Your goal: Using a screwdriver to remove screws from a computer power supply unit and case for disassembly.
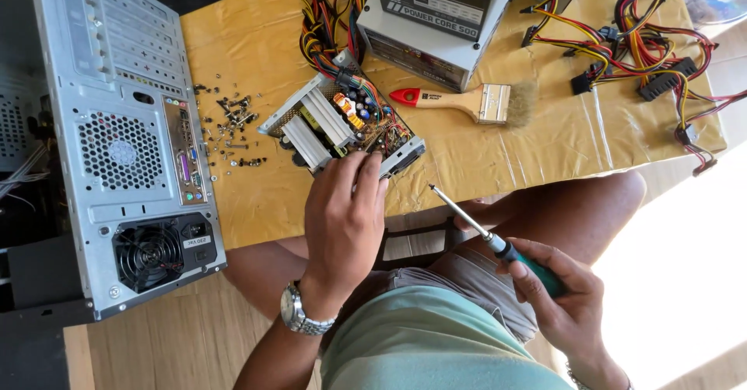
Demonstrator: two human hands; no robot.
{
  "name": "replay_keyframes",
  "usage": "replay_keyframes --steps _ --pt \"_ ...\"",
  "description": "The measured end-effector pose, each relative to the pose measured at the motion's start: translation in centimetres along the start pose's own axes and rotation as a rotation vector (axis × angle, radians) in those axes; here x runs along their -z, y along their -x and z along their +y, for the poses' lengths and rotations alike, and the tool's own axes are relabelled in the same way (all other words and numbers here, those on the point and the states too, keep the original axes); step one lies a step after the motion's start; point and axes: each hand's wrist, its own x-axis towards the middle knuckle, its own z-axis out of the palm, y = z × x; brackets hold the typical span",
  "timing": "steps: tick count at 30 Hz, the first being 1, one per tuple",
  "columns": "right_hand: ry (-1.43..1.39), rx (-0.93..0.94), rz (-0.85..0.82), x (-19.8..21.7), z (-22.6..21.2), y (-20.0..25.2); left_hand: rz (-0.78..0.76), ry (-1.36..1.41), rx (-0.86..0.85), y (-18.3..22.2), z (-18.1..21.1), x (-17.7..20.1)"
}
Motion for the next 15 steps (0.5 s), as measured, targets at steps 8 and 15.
replay_keyframes --steps 8,15 --pt "0.051 0.014 -0.005 0.0 -1.2 0.6 -0.148 0.37 0.068 -3.4 -3.5 3.6" --pt "0.131 0.188 -0.033 -1.2 -3.1 0.0 -0.308 0.439 0.2 -6.7 -6.2 6.2"
